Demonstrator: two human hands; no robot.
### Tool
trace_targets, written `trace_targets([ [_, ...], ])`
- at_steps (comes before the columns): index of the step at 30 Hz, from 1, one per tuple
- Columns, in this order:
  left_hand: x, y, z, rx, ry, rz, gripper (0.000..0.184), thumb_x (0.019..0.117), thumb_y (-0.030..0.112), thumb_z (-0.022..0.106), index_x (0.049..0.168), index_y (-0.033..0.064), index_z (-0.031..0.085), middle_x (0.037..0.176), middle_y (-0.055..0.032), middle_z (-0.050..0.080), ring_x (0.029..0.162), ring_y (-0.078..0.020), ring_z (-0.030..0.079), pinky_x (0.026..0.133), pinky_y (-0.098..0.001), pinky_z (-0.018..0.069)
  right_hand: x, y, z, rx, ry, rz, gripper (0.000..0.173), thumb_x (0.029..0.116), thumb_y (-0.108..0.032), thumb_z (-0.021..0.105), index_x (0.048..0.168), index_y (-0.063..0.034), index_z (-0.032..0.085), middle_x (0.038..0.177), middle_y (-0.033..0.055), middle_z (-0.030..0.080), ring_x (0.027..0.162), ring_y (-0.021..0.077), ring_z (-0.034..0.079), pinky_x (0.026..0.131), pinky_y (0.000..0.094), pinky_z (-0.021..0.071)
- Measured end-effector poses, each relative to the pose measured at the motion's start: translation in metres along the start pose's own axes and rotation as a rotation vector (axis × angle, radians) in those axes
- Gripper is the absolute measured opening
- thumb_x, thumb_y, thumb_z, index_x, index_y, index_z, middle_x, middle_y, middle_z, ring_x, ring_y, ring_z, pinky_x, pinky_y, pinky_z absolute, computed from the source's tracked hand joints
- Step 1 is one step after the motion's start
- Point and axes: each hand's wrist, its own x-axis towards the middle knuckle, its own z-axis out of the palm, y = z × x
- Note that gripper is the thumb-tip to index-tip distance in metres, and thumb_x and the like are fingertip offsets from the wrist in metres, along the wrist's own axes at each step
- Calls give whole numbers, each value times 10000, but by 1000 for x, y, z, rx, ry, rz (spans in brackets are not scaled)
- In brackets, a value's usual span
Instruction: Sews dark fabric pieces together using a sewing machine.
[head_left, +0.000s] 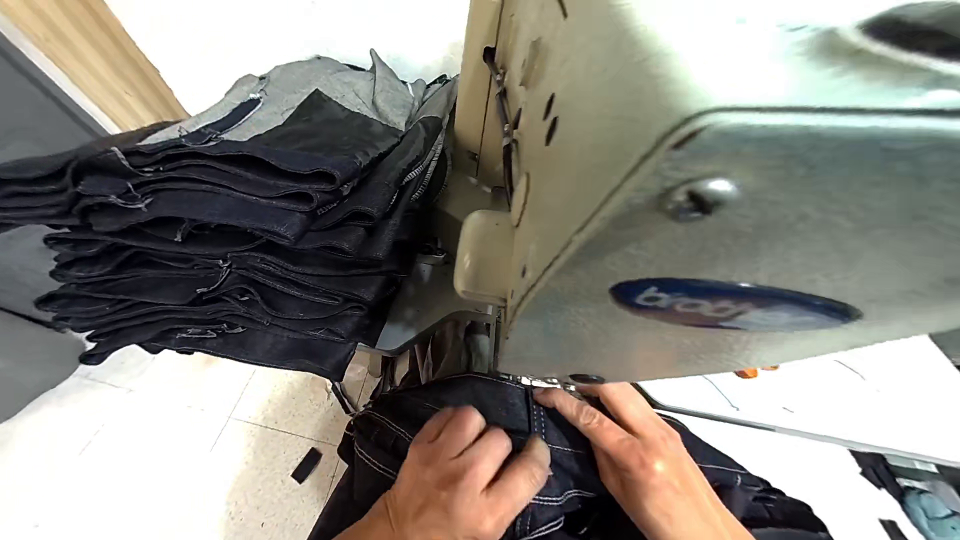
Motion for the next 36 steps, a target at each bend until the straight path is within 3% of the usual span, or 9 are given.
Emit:
trace_targets([
  [2,1,-11,2,18,-50,143,219,1049,353,560,1165,223,694,1114,28,704,1052,-189,610,942,-333,449,0,1,2,-18,17,-7,386,1004,-46,456,1201,-264,707,968,78,656,906,195,649,768,288,550],
  [4,1,-17,5,-28,-105,211,260,1061,327,545,1220,185,694,1226,16,714,1146,-178,632,1014,-313,462,-3,4,2,30,24,6,385,1021,-77,455,1222,-294,703,959,76,661,874,191,657,739,302,553],
  [6,2,-19,5,-60,-150,190,289,1062,356,539,1241,183,686,1230,23,712,1133,-158,635,1006,-278,468,-8,12,2,202,17,71,343,1063,-170,454,1251,-320,700,1010,49,650,935,118,640,813,244,541],
  [8,5,-18,2,-44,-180,165,289,1060,366,537,1239,199,690,1230,39,717,1109,-148,640,966,-256,480,-13,17,2,343,32,182,259,1076,-304,488,1198,-208,695,1023,30,674,971,65,643,870,219,537],
  [11,8,-14,2,-11,-201,114,289,1057,370,537,1230,209,704,1243,51,722,1104,-145,646,943,-250,490,-16,19,6,231,31,313,454,1060,-475,474,1037,-76,691,901,52,724,877,136,688,844,374,531],
  [15,12,-11,6,22,-187,57,283,1056,366,533,1195,210,724,1202,55,740,1070,-142,664,904,-244,507,-7,19,9,144,95,277,470,1071,-464,444,897,-104,690,803,47,685,813,132,654,806,321,492],
  [23,17,-3,-5,14,-248,26,288,1047,357,556,1202,199,741,1215,55,745,1068,-143,675,887,-241,511,-9,23,7,225,53,232,442,1082,-444,443,910,-93,649,808,63,668,825,125,646,799,295,479],
  [32,12,-6,2,-9,-179,24,260,1042,350,575,1173,217,755,1201,67,748,1077,-124,662,918,-246,482,-9,23,3,215,34,232,440,1079,-438,451,908,-93,663,827,62,694,842,110,654,817,282,474],
  [36,7,-15,5,-150,-133,15,197,1029,300,614,1129,218,763,1201,68,747,1099,-117,641,944,-251,452,-9,24,4,170,24,205,432,1081,-452,438,913,-114,647,807,53,679,802,137,651,762,321,475],
])
